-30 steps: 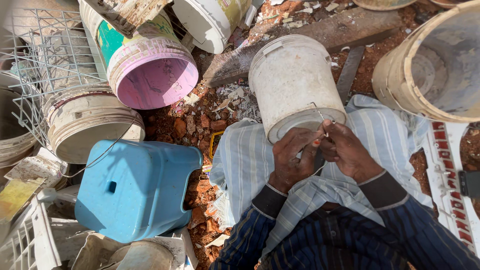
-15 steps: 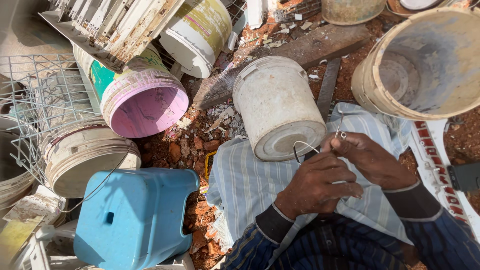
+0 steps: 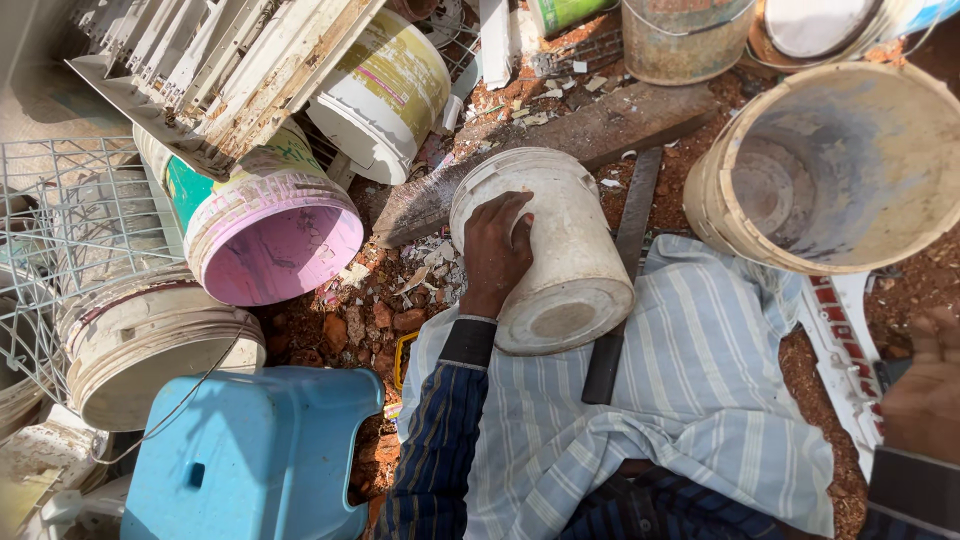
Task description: The person sits on the ground among a pile of old plastic buckets and cuts them into pieces using a long knife, working one bucket at a time on their lap. They pick up a bucket, hold it steady, saw through the plastic, and toss the cut pieces onto a growing pile of plastic scraps.
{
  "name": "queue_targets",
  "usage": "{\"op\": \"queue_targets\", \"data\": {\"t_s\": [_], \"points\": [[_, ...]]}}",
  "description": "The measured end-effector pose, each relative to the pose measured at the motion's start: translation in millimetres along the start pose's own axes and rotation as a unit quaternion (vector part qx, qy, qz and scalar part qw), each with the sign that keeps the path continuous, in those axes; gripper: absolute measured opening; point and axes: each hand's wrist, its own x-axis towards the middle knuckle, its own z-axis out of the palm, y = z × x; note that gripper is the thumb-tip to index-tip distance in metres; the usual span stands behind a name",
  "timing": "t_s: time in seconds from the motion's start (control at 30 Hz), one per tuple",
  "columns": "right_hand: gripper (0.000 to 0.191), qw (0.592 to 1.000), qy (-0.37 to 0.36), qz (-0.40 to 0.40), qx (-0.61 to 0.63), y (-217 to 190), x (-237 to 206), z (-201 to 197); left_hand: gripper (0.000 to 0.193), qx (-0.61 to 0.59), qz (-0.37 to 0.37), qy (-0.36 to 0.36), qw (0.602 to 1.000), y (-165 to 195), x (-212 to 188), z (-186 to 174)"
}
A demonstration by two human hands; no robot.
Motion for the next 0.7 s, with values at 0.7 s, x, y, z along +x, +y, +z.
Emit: {"op": "queue_targets", "data": {"t_s": [0.7], "points": [[0.036,0.804,-0.08,0.583,-0.089,209,-135,113,0.056,0.086,0.05,-0.025,0.995,-43,83,-54]]}}
